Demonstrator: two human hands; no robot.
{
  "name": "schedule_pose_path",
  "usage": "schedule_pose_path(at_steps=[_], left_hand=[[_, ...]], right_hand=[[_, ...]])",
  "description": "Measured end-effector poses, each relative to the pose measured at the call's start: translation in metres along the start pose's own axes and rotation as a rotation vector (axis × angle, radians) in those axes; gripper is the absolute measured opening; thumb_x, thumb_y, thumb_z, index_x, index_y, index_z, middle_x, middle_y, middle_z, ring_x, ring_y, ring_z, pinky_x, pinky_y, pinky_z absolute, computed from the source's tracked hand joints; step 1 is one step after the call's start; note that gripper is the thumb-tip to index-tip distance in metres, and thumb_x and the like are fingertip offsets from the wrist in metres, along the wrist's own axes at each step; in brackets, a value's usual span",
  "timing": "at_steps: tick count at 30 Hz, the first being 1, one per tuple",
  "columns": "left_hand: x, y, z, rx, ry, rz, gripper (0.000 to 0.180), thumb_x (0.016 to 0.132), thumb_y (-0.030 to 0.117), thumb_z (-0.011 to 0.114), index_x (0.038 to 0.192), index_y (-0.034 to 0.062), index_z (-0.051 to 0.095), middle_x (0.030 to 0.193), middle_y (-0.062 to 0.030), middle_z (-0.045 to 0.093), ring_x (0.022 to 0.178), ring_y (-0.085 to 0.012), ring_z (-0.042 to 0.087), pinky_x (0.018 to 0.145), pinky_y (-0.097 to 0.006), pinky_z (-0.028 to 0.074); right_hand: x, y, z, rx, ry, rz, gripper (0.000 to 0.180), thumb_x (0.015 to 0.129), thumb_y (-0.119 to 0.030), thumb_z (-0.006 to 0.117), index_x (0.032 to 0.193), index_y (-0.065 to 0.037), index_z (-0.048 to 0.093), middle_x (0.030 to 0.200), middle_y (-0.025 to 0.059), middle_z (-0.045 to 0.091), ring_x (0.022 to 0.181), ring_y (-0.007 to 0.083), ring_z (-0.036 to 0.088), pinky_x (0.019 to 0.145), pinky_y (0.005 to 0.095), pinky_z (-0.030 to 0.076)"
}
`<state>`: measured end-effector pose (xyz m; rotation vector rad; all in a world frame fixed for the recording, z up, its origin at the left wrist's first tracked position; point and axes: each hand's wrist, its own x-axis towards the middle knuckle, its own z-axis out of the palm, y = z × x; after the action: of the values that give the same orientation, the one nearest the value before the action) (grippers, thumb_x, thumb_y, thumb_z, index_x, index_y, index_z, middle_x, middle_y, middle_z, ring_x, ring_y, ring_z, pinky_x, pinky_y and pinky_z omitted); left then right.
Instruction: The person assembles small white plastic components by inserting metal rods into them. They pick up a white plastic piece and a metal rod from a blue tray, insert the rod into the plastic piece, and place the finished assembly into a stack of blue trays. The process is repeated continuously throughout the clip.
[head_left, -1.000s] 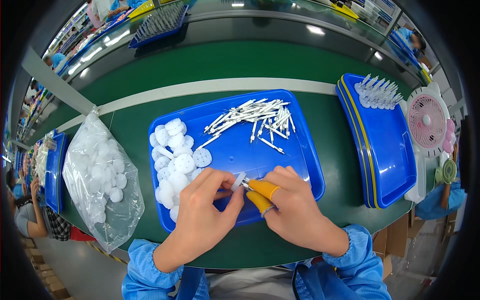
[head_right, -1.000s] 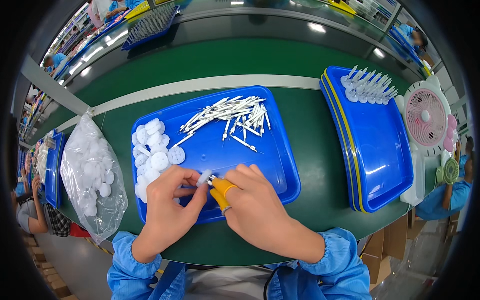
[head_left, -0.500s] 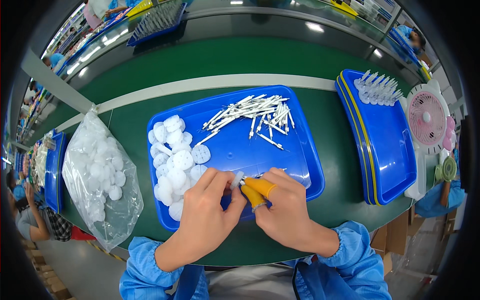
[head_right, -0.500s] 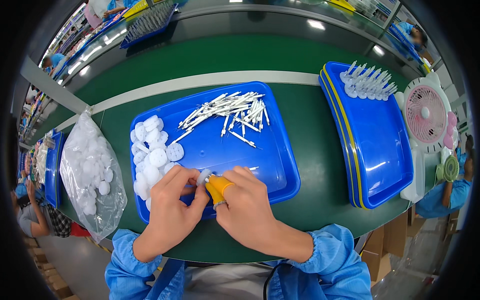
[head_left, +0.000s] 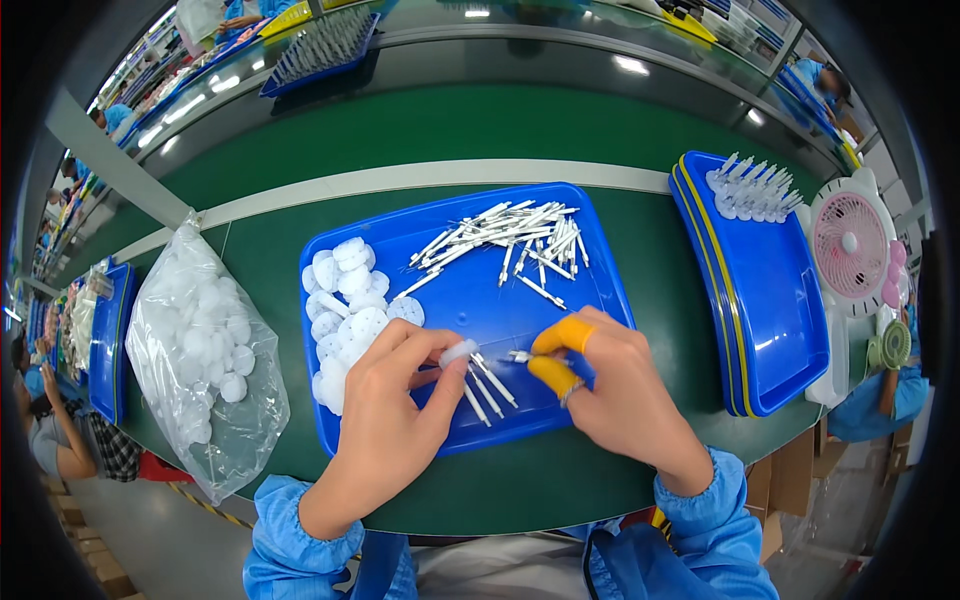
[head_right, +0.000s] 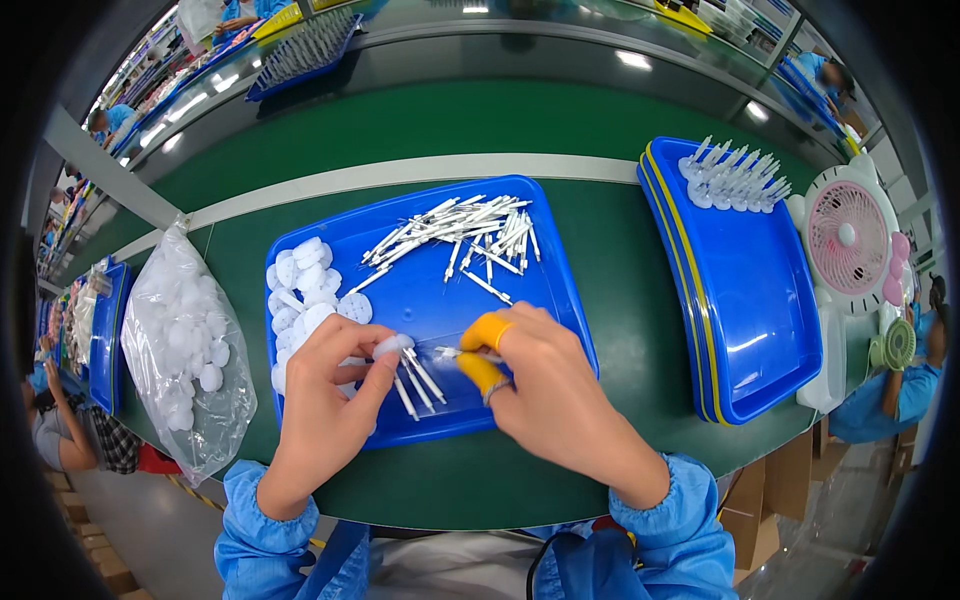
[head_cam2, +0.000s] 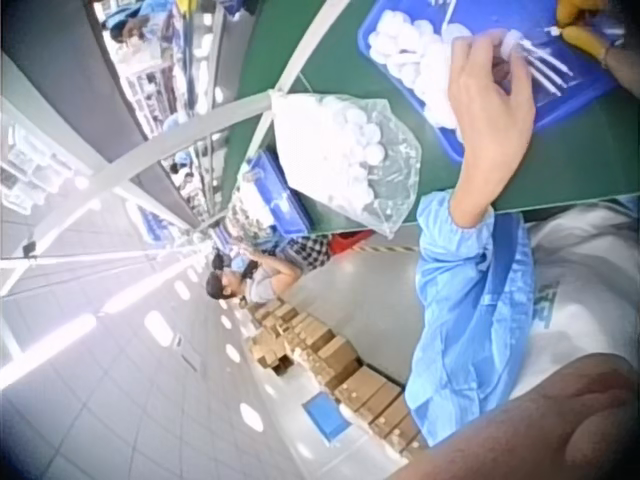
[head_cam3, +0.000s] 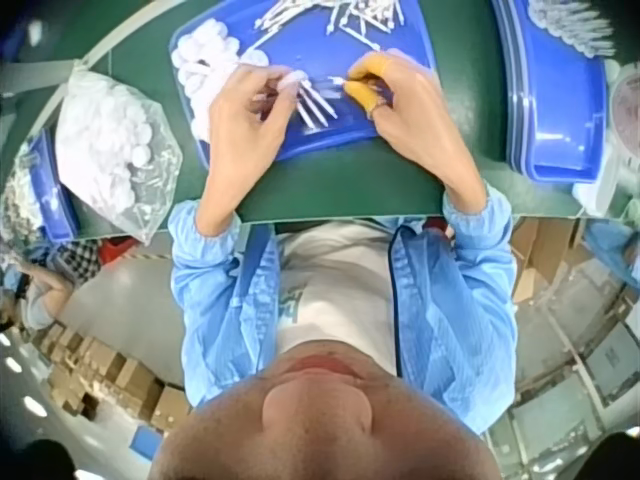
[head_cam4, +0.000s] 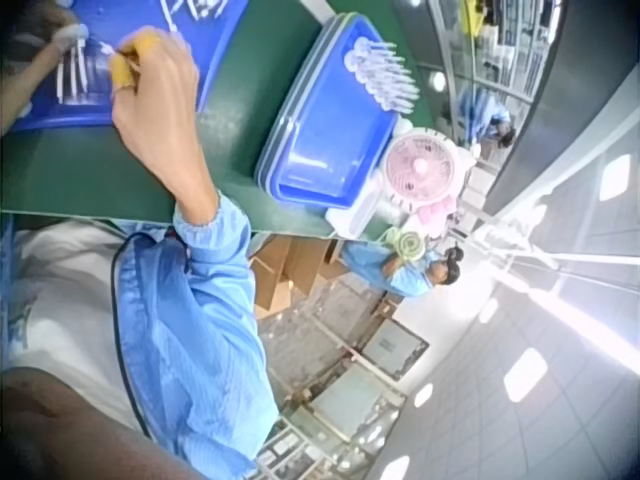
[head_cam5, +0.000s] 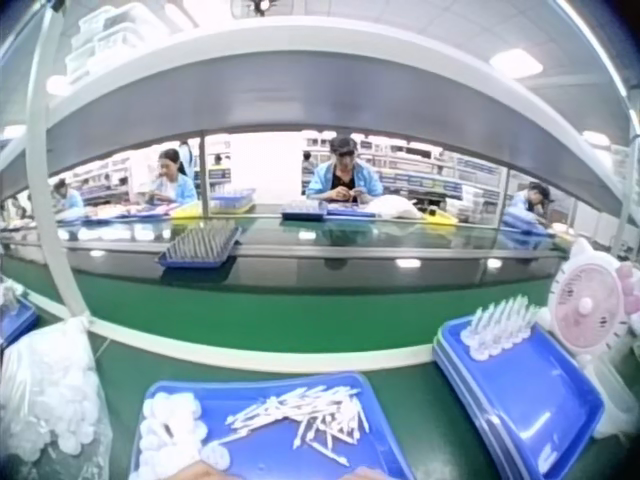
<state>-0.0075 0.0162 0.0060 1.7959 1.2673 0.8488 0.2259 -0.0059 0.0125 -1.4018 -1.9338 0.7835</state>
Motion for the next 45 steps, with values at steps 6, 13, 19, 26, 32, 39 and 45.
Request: schedule_pose_path(at_steps=[6, 13, 19, 26, 32, 39, 45], left_hand=[[-0.002, 0.002, 0.002, -0.146, -0.079, -0.178, 0.016, 0.095, -0.001, 0.074, 0.109, -0.0033, 0.067, 0.101, -0.0055, 0.069, 0.093, -0.011, 0.069, 0.081, -0.031, 0.063], [-0.003, 0.002, 0.004, -0.112, -0.053, -0.064, 0.012, 0.095, -0.005, 0.071, 0.106, -0.0035, 0.067, 0.102, -0.0069, 0.07, 0.091, -0.0115, 0.072, 0.08, -0.03, 0.063], [-0.003, 0.007, 0.006, -0.094, -0.001, -0.061, 0.011, 0.093, -0.005, 0.073, 0.102, -0.004, 0.067, 0.098, -0.0095, 0.071, 0.091, -0.0138, 0.075, 0.076, -0.032, 0.065], [-0.005, 0.003, 0.013, -0.041, 0.036, 0.036, 0.014, 0.089, -0.004, 0.077, 0.1, -0.0048, 0.068, 0.095, -0.0132, 0.07, 0.088, -0.0223, 0.076, 0.078, -0.035, 0.067], [-0.006, 0.002, 0.015, 0.027, 0.067, 0.141, 0.019, 0.085, -0.004, 0.077, 0.102, -0.0043, 0.07, 0.092, -0.0151, 0.067, 0.081, -0.0279, 0.075, 0.075, -0.036, 0.066], [-0.012, 0.0, 0.018, 0.106, 0.027, 0.161, 0.021, 0.084, -0.004, 0.076, 0.105, -0.0032, 0.07, 0.091, -0.0158, 0.066, 0.074, -0.0317, 0.073, 0.064, -0.038, 0.059], [-0.009, -0.002, 0.02, 0.049, 0.032, 0.126, 0.022, 0.091, -0.001, 0.076, 0.112, -0.0041, 0.069, 0.094, -0.0163, 0.067, 0.084, -0.0303, 0.076, 0.072, -0.037, 0.062]], right_hand=[[-0.002, -0.004, 0.008, 0.131, -0.041, -0.132, 0.041, 0.071, 0.013, 0.065, 0.11, 0.008, 0.075, 0.1, 0.0199, 0.067, 0.089, 0.0369, 0.061, 0.074, 0.0462, 0.051], [-0.006, -0.002, 0.01, 0.078, -0.061, -0.193, 0.04, 0.066, 0.01, 0.068, 0.105, 0.011, 0.075, 0.094, 0.0168, 0.06, 0.09, 0.0361, 0.059, 0.077, 0.0454, 0.051], [-0.003, 0.004, 0.01, -0.047, -0.056, -0.183, 0.036, 0.065, 0.009, 0.07, 0.101, 0.01, 0.073, 0.095, 0.0156, 0.059, 0.091, 0.0348, 0.058, 0.081, 0.0446, 0.051], [-0.004, -0.003, 0.024, -0.053, -0.001, -0.215, 0.037, 0.064, 0.01, 0.071, 0.101, 0.009, 0.073, 0.097, 0.016, 0.061, 0.093, 0.035, 0.058, 0.08, 0.0444, 0.051], [-0.008, -0.01, 0.029, 0.006, 0.068, -0.201, 0.033, 0.063, 0.011, 0.07, 0.095, 0.01, 0.073, 0.091, 0.0161, 0.06, 0.085, 0.035, 0.059, 0.074, 0.0448, 0.05], [-0.01, -0.008, 0.035, 0.024, 0.13, -0.199, 0.026, 0.062, 0.011, 0.069, 0.087, 0.009, 0.07, 0.084, 0.0146, 0.06, 0.079, 0.0338, 0.058, 0.067, 0.0451, 0.049], [-0.01, -0.005, 0.039, 0.01, 0.178, -0.124, 0.031, 0.064, 0.011, 0.071, 0.094, 0.007, 0.072, 0.084, 0.0137, 0.062, 0.08, 0.0333, 0.06, 0.066, 0.0438, 0.049]])
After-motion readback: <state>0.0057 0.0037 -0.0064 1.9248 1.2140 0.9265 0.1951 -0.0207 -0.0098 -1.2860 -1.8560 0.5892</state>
